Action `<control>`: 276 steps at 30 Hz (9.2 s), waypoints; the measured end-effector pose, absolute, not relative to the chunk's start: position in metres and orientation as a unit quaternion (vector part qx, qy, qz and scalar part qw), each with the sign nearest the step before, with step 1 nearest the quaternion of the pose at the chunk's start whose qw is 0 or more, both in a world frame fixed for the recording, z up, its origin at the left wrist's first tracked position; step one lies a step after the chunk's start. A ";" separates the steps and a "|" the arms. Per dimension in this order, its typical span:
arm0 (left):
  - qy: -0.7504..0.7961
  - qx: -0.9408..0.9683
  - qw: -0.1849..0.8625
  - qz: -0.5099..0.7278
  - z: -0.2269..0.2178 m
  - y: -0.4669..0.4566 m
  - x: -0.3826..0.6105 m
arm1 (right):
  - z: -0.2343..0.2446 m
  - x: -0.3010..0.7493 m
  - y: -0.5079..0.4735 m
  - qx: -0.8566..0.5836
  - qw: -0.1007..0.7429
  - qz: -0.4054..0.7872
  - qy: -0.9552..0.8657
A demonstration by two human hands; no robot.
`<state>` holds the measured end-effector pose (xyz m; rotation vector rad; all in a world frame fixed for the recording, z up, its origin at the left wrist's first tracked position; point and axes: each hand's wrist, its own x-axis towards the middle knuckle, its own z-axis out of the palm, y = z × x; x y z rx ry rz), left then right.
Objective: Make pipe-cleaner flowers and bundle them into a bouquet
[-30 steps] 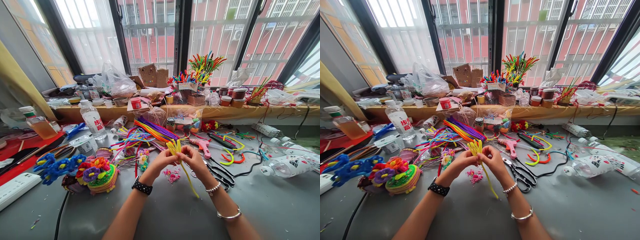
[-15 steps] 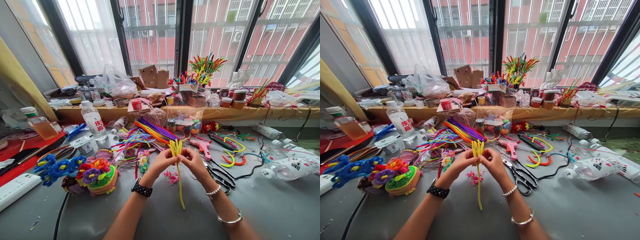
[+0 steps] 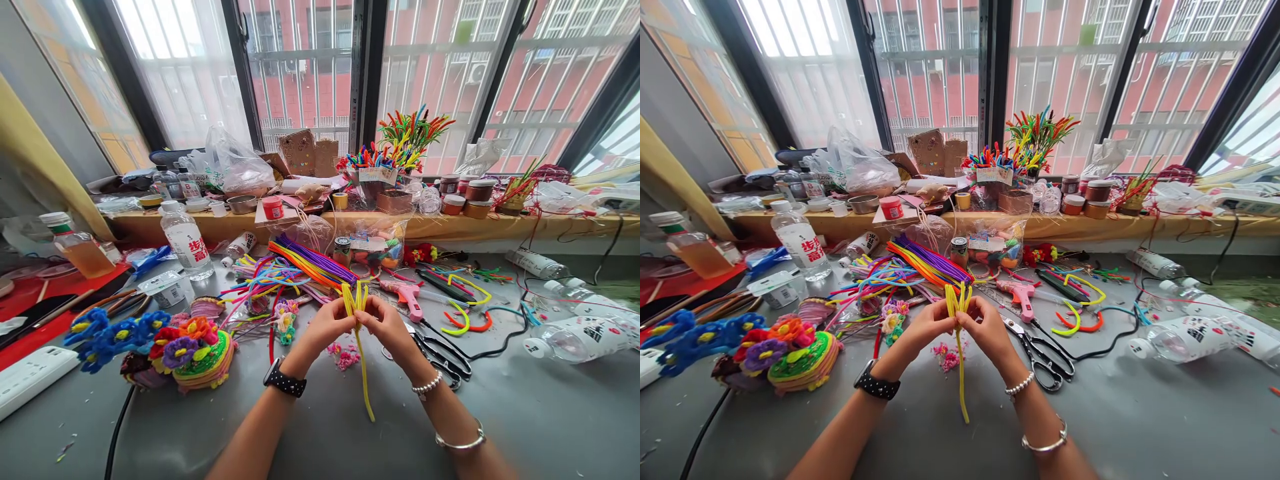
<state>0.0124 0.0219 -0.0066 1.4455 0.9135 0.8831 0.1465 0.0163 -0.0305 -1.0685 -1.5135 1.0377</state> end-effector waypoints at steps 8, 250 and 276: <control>0.388 0.654 0.522 0.386 -0.014 0.024 0.012 | -0.022 0.147 0.013 -0.495 0.488 0.284 -0.660; 0.368 0.671 0.594 0.246 -0.016 0.021 0.013 | -0.027 0.158 0.019 -0.424 0.630 0.437 -0.482; 0.336 0.666 0.610 0.268 -0.017 0.022 0.013 | -0.022 0.162 0.016 -0.434 0.522 0.392 -0.621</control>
